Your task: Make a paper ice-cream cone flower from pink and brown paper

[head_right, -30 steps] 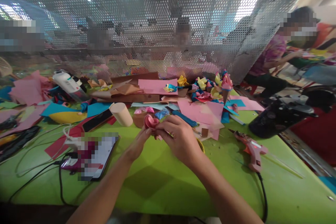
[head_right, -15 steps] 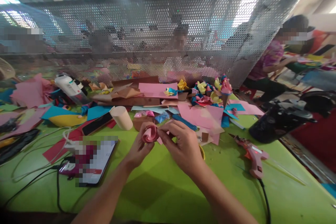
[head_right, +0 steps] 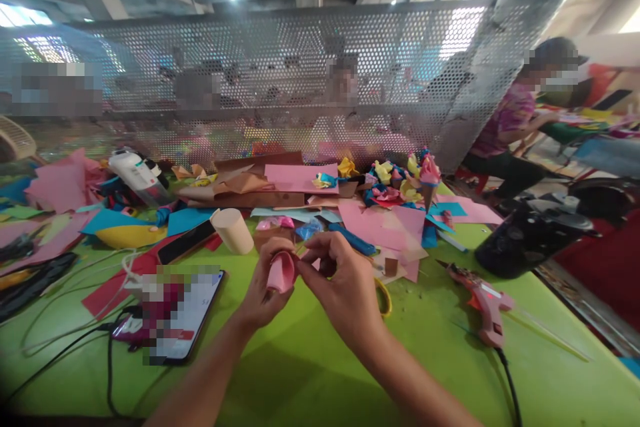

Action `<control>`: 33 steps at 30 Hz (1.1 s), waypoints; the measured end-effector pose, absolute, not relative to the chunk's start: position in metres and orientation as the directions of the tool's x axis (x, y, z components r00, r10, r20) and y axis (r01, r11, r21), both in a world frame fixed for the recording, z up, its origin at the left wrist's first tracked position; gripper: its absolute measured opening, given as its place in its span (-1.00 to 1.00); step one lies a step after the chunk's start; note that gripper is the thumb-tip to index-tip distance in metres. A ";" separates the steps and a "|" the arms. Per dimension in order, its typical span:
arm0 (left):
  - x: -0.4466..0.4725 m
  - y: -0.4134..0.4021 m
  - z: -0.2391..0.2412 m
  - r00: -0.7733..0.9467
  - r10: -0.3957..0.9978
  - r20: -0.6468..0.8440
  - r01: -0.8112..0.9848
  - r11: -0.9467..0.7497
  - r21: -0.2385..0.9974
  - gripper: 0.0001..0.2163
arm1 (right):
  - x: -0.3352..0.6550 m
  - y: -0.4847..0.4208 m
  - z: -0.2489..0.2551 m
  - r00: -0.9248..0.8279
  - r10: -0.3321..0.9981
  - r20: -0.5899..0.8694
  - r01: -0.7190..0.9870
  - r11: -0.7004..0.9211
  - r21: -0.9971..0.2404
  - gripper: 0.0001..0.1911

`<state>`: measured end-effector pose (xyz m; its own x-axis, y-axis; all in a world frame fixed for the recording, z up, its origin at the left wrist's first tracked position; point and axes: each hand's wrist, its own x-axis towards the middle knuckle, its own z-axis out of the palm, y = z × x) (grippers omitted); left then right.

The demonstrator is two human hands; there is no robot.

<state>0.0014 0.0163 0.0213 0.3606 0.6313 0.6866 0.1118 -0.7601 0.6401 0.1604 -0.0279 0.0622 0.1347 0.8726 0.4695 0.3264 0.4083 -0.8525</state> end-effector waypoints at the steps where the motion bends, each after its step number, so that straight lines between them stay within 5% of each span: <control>1: 0.001 0.017 0.020 0.357 0.621 0.698 0.110 -0.770 0.629 -0.68 | 0.161 -0.028 0.063 0.126 0.875 0.468 0.342 0.404 -0.848 -0.89; 18: -0.001 0.021 0.015 0.404 0.573 0.713 0.169 -0.813 0.557 -0.64 | 0.163 -0.032 0.071 -0.147 0.602 0.785 0.765 0.573 -0.295 -0.83; 33: -0.003 0.022 0.015 0.479 0.528 0.701 0.171 -0.839 0.516 -0.59 | 0.168 -0.033 0.071 -0.259 0.616 0.743 0.815 0.553 -0.174 -0.80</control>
<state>-0.0028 0.0222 0.0150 0.4788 0.5284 0.7011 0.1708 -0.8394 0.5159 0.1680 -0.0327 0.0708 -0.2595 0.6164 0.7434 0.8152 0.5526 -0.1736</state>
